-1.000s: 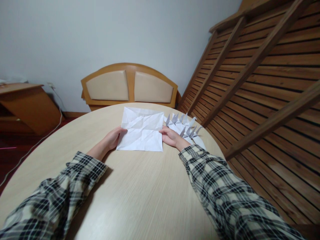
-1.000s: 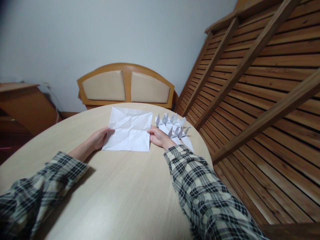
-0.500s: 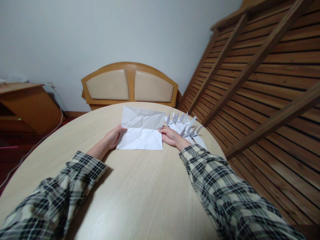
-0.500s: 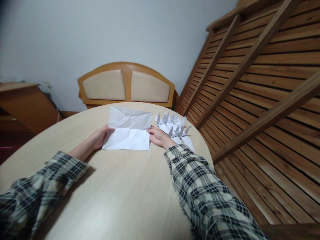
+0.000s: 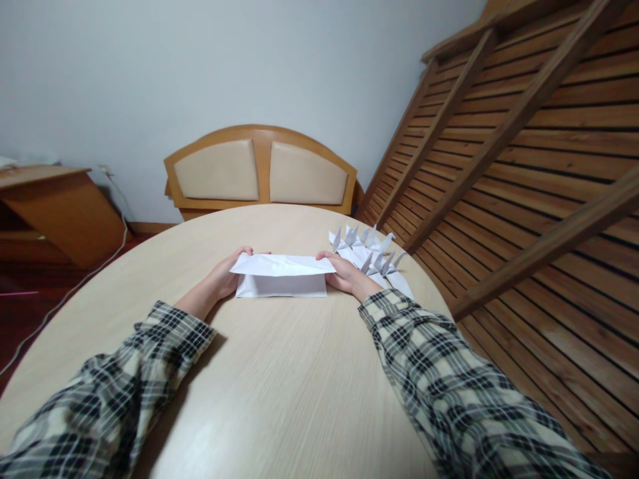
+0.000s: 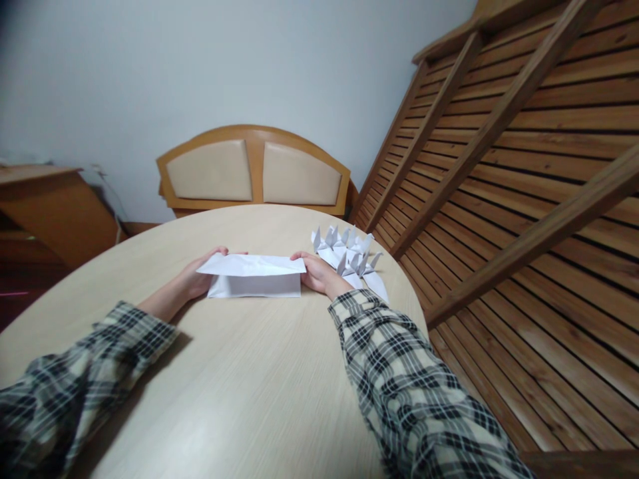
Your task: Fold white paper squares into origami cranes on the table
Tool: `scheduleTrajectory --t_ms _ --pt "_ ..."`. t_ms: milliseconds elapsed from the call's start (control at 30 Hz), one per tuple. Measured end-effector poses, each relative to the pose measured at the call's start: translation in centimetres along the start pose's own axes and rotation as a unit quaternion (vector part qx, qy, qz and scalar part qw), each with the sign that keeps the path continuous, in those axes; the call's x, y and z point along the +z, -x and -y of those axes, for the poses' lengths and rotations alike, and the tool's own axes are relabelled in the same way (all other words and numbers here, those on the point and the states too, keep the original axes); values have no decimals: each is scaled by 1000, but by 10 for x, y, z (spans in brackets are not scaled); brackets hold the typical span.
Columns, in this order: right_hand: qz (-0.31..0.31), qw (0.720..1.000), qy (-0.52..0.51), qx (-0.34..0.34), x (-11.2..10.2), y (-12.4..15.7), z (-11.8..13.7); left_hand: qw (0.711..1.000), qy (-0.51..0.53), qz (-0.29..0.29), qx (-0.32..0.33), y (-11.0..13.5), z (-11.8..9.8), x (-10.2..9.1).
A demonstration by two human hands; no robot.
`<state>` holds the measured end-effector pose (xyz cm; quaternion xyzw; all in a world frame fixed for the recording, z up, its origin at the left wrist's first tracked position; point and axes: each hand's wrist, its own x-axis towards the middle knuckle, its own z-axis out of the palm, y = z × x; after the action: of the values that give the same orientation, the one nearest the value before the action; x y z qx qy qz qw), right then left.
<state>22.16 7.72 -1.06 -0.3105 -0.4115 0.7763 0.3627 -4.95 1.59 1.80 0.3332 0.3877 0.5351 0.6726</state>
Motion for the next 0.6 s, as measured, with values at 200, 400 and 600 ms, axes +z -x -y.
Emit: scheduleTrajectory --t_ms 200,400,600 --pt "-14 999 16 -29 1 4 0 998 21 -57 19 -1 -4 2" --pt "7 995 83 -51 8 10 1 997 -15 -50 -63 6 -13 -1" --pt "13 981 185 -50 10 15 2 984 -93 38 -150 16 -22 -16"
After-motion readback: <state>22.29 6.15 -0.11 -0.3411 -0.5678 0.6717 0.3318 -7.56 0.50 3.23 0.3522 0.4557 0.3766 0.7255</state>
